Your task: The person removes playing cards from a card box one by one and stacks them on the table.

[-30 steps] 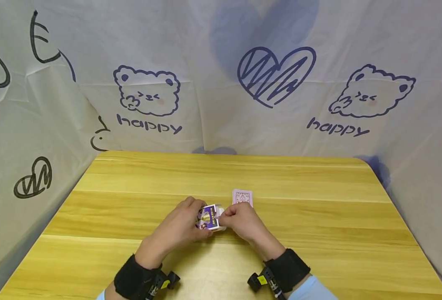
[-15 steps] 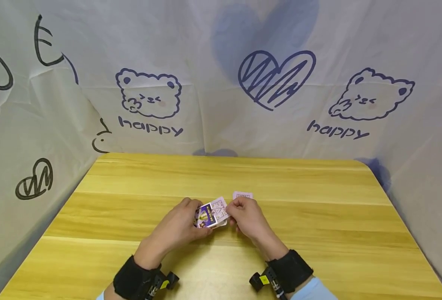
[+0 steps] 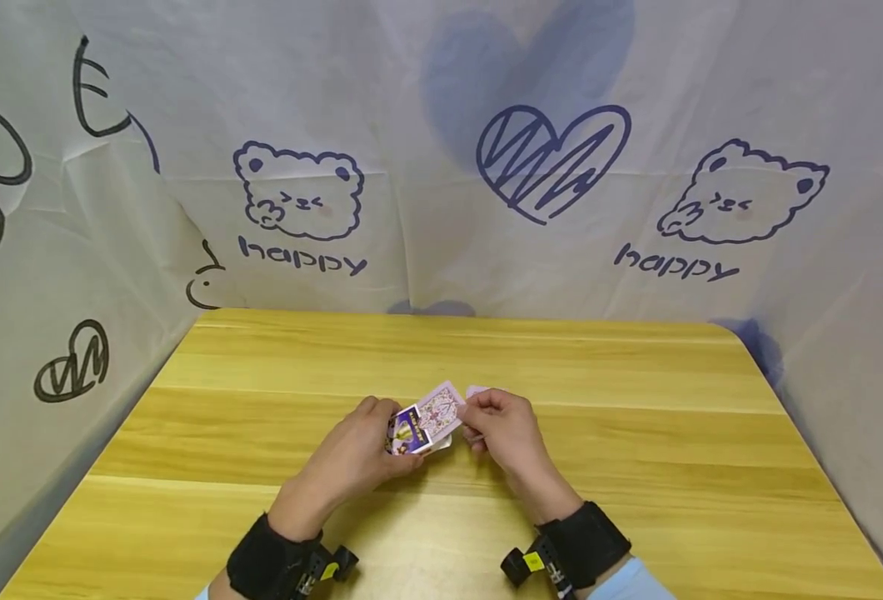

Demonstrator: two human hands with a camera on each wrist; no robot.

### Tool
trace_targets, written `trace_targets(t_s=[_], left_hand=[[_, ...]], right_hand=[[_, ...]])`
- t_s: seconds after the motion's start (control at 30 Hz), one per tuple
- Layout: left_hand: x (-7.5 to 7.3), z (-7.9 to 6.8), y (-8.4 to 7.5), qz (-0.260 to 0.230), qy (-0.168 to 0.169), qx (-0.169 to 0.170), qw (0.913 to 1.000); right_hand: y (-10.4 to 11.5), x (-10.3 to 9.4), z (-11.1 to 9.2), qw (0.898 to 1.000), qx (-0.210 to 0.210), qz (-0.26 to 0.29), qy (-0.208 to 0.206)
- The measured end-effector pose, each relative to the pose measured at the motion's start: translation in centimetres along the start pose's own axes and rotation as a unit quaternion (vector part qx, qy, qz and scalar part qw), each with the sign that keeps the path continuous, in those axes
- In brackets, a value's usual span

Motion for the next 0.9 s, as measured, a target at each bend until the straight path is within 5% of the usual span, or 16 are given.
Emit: trace_targets(t_s=[0.23, 0.5, 0.7, 0.9], left_hand=[[-0.1, -0.2, 0.0, -0.008, -0.003, -0.006, 0.9999], [-0.4, -0.3, 0.2, -0.008, -0.004, -0.006, 0.9999], [-0.4, -0.3, 0.3, -0.005, 0.001, -0.01, 0.9999], [-0.4, -0.3, 0.2, -0.013, 0.007, -0.008, 0.9999]], right_hand=[[1.5, -3.2, 0.5, 0.999, -0.017, -0.007, -0.042], [3.2, -7.7, 4.2, 0.985, -0.008, -0.171, 0.004], [2.4, -7.6, 7.1, 0.969, 0.01, -0.24, 0.058], [1.5, -6.9, 8.2, 0.968, 0.017, -0.246, 0.054]])
Point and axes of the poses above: each hand's wrist, its own z-axis towards the middle knuckle, its own x-axis out of the palm, y = z × x, the point moved 3 cm from there along z, towards the middle knuckle, and after that the axes turned 10 degrees about x, right-handed, at the moved point
